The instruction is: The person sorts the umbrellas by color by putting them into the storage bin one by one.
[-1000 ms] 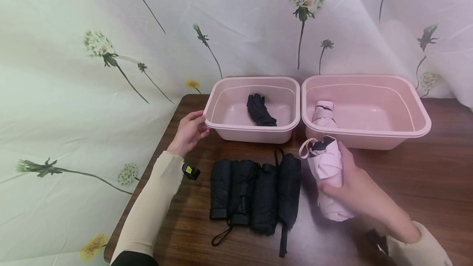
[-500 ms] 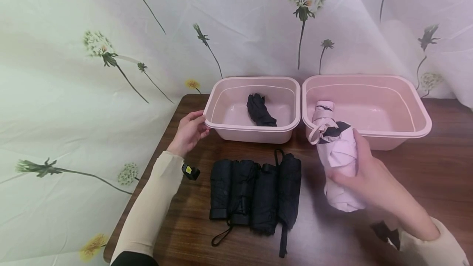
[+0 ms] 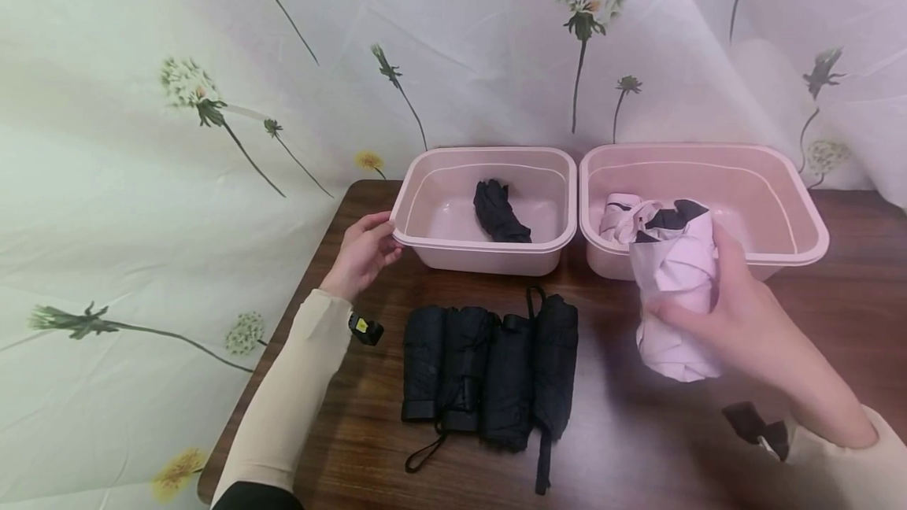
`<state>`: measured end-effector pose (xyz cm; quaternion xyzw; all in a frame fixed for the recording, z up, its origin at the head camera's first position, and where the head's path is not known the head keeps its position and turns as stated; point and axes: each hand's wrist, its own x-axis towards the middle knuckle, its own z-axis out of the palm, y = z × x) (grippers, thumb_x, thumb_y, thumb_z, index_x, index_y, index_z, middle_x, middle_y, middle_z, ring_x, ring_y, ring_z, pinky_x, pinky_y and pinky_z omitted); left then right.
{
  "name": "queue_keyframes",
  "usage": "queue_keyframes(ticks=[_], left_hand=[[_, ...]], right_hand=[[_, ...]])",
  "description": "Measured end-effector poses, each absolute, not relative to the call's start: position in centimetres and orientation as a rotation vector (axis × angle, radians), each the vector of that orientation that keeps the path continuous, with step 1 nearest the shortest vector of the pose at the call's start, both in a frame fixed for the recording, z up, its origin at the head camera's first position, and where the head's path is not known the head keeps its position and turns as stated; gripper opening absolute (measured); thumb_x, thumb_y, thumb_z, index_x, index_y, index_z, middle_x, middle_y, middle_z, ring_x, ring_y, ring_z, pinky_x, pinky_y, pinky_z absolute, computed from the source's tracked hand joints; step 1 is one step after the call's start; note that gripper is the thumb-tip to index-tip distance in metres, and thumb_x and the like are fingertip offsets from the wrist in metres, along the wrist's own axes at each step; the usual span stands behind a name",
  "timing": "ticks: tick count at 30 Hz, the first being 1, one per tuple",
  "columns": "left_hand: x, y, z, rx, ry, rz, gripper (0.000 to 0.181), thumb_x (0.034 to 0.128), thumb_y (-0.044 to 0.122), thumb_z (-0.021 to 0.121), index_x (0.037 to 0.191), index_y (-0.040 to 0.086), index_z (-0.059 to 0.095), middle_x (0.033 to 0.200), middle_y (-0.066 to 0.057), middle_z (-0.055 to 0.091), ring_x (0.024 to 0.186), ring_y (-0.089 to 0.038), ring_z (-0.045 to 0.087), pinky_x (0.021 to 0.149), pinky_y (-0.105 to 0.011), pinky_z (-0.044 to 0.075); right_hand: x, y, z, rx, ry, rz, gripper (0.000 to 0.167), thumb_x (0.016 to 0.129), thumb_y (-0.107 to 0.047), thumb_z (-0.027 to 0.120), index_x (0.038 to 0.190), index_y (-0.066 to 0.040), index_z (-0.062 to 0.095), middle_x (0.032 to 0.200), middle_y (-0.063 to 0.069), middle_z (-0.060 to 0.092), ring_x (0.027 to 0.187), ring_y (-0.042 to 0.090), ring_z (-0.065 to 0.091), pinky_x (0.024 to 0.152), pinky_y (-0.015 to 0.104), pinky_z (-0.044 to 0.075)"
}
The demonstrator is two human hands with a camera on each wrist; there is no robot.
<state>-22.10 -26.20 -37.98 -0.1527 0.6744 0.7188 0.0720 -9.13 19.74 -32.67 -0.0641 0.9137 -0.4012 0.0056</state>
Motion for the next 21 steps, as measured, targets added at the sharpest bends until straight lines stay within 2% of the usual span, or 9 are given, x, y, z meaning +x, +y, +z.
queue_keyframes(ticks=[3, 5, 10, 12, 18, 21], left_hand=[[-22.1, -26.2, -38.0, -0.456, 2.023, 2.160, 0.040, 0.0991, 0.020, 0.054, 0.136, 0.011, 0.043, 0.112, -0.007, 0.052, 0.075, -0.011, 0.057, 0.075, -0.026, 0.055], [-22.1, -26.2, -38.0, -0.454, 2.019, 2.162, 0.040, 0.0992, 0.019, 0.054, 0.137, 0.011, 0.043, 0.112, -0.007, 0.052, 0.075, -0.011, 0.057, 0.075, -0.026, 0.054], [-22.1, -26.2, -38.0, -0.457, 2.017, 2.167, 0.038, 0.0992, 0.019, 0.054, 0.135, 0.011, 0.044, 0.111, -0.007, 0.052, 0.074, -0.011, 0.057, 0.076, -0.027, 0.054], [-22.1, -26.2, -38.0, -0.455, 2.017, 2.166, 0.038, 0.0991, 0.019, 0.054, 0.135, 0.011, 0.044, 0.111, -0.007, 0.052, 0.074, -0.011, 0.057, 0.076, -0.027, 0.054], [-22.1, -26.2, -38.0, -0.452, 2.021, 2.156, 0.039, 0.0994, 0.019, 0.053, 0.136, 0.010, 0.043, 0.110, -0.006, 0.052, 0.074, -0.011, 0.057, 0.075, -0.026, 0.054], [-22.1, -26.2, -38.0, -0.443, 2.018, 2.156, 0.041, 0.0995, 0.019, 0.053, 0.138, 0.009, 0.041, 0.110, -0.007, 0.051, 0.074, -0.011, 0.056, 0.074, -0.025, 0.053]], right_hand=[[-9.4, 20.1, -32.2, -0.193, 2.866, -1.271, 0.102, 0.080, -0.038, 0.078, 0.148, -0.047, 0.002, 0.102, 0.018, 0.061, 0.091, 0.034, 0.062, 0.062, 0.034, 0.048], [-9.7, 20.3, -31.9, -0.189, 2.856, -1.294, 0.097, 0.080, -0.038, 0.078, 0.146, -0.046, 0.007, 0.105, 0.016, 0.060, 0.092, 0.030, 0.061, 0.064, 0.031, 0.049], [-10.1, 20.7, -31.4, -0.195, 2.828, -1.371, 0.082, 0.082, -0.034, 0.077, 0.140, -0.032, 0.019, 0.110, 0.012, 0.054, 0.089, 0.010, 0.060, 0.067, 0.025, 0.051], [-10.2, 20.8, -31.3, -0.224, 2.829, -1.419, 0.080, 0.083, -0.029, 0.077, 0.139, -0.031, 0.021, 0.111, 0.009, 0.053, 0.086, 0.005, 0.059, 0.066, 0.024, 0.052], [-10.8, 20.8, -31.1, -0.366, 2.871, -1.549, 0.086, 0.078, -0.013, 0.080, 0.143, -0.030, 0.026, 0.114, 0.000, 0.048, 0.096, 0.010, 0.053, 0.073, 0.015, 0.047], [-11.0, 21.1, -31.0, -0.331, 2.873, -1.548, 0.086, 0.078, -0.014, 0.080, 0.143, -0.032, 0.026, 0.114, -0.001, 0.049, 0.095, 0.009, 0.054, 0.072, 0.013, 0.046]])
